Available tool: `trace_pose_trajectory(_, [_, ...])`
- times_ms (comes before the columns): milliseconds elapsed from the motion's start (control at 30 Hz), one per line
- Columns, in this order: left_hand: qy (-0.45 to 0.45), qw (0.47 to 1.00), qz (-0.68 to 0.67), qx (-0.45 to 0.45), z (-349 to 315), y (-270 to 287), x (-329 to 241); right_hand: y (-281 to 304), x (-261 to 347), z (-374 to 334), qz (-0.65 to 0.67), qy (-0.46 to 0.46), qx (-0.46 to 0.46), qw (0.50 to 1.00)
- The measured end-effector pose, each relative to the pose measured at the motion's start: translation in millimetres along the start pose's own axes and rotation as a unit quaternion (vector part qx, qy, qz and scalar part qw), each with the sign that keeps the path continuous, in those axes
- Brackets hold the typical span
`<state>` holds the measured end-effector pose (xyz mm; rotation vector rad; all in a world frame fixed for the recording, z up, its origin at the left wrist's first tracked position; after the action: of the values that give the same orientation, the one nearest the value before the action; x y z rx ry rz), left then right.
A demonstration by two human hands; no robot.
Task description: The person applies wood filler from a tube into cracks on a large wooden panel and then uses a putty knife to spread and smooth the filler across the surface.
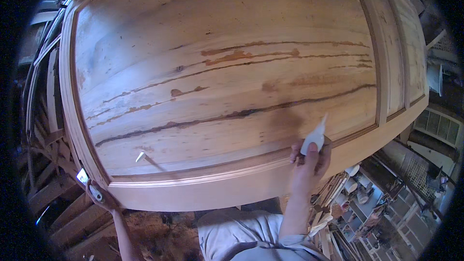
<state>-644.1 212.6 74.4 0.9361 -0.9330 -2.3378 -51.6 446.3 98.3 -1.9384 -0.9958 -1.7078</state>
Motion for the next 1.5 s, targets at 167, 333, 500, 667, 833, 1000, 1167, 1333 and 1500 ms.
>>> trace_pose_trajectory(167, [-0.042, 0.998, 0.028, -0.028, -1.8, 0.7, -11.3, -28.8, 1.9, -10.9, -0.053, 0.021, 0.123, 0.991])
trace_pose_trajectory(333, [-0.018, 0.996, 0.072, -0.048, -9.6, -6.5, -27.2, -71.8, 1.6, -28.3, -0.116, 0.127, 0.224, 0.959])
trace_pose_trajectory(500, [-0.049, 0.997, 0.041, -0.048, -14.1, -1.6, 9.7, -85.6, 1.8, -43.2, -0.088, 0.071, 0.267, 0.957])
trace_pose_trajectory(667, [0.066, 0.988, -0.142, -0.008, -19.3, -11.1, 37.2, -84.7, -9.0, -48.1, -0.094, 0.057, 0.278, 0.954])
trace_pose_trajectory(833, [-0.103, 0.993, 0.052, -0.025, -14.5, -5.4, 16.1, -83.4, -3.0, -40.0, -0.097, 0.067, 0.275, 0.954])
trace_pose_trajectory(1000, [-0.148, 0.985, 0.082, -0.023, -11.3, -1.4, -13.2, -90.3, -0.5, -35.1, -0.152, 0.109, 0.234, 0.954])
trace_pose_trajectory(1167, [-0.003, 0.989, -0.140, -0.038, -9.7, -13.0, -22.8, -108.2, 3.1, -31.4, -0.190, 0.133, 0.230, 0.945])
trace_pose_trajectory(1333, [-0.089, 0.987, 0.129, -0.027, -6.4, -6.1, -19.8, -124.7, 7.7, -36.9, -0.195, 0.179, 0.233, 0.936])
trace_pose_trajectory(1500, [-0.060, 0.992, 0.111, -0.017, -7.7, -6.4, -11.5, -126.5, 7.1, -36.9, -0.218, 0.188, 0.232, 0.929])
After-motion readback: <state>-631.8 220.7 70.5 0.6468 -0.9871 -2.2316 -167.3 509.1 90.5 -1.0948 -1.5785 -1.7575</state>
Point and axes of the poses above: each hand's wrist, its own z-axis towards the middle knuckle, its own y-axis out of the back of the hand, x = y × z, the point moved 4 cm from there along z, towards the middle knuckle, and after that the axes turned 15 degrees about -x, right-handed, at the moved point
